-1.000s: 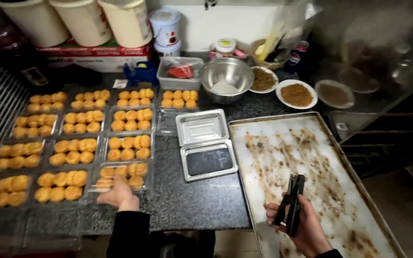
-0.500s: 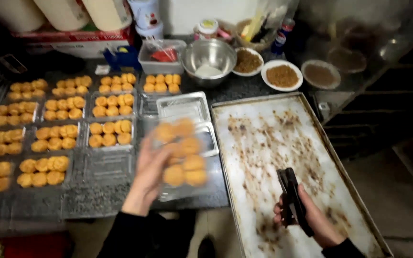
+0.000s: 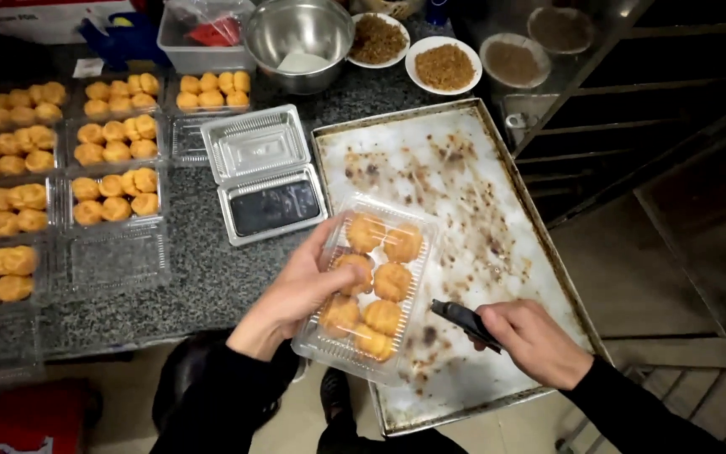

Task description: The person is using a manual stapler to seal plastic containers filled with pastries on a bakery counter.

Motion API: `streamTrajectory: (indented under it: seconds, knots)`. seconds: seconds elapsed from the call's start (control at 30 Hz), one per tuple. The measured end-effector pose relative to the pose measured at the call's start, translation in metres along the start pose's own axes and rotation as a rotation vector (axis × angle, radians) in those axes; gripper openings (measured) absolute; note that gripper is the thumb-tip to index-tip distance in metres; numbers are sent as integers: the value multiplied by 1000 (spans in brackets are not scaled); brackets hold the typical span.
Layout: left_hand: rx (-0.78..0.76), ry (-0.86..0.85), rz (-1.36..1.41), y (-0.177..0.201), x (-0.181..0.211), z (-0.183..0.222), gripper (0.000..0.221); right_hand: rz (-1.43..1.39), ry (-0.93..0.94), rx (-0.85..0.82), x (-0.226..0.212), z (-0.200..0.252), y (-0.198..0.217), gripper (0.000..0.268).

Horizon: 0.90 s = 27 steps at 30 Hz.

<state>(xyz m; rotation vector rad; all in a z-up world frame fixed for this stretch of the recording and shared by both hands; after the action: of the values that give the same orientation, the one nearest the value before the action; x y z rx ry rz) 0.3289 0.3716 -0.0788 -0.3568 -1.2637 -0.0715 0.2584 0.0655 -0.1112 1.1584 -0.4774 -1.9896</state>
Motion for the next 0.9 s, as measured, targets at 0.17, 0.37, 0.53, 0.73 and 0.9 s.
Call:
streamTrajectory:
  seconds: [0.17, 0.37, 0.53, 0.73, 0.9]
  knots:
    - [6, 57, -110, -7, 8, -1, 108, 17, 52, 0, -8, -4, 3, 76]
    - [-35, 42, -192, -7, 1, -7, 109, 80, 18, -1, -10, -12, 0, 75]
    - [-32, 33, -284, -4, -5, -13, 109, 115, 37, -5, -7, -16, -6, 72]
    - [-37, 41, -320, -2, -7, -15, 111, 173, 26, 39, -7, -19, -8, 72]
    - [-39, 30, -292, -1, -9, -15, 107, 261, 8, 63, -2, -23, -16, 71]
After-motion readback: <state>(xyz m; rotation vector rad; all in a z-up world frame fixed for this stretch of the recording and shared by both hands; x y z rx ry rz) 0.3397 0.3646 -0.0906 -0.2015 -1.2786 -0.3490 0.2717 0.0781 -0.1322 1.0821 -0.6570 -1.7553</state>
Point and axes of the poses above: each hand's wrist, its own z-axis away from the middle knuckle, its own y-axis out of the back of the hand, x = y × z, the point moved 7 cm from there along -z, towards the middle knuckle, and after that the axes turned 15 degrees about -y, right-handed, at the moved point
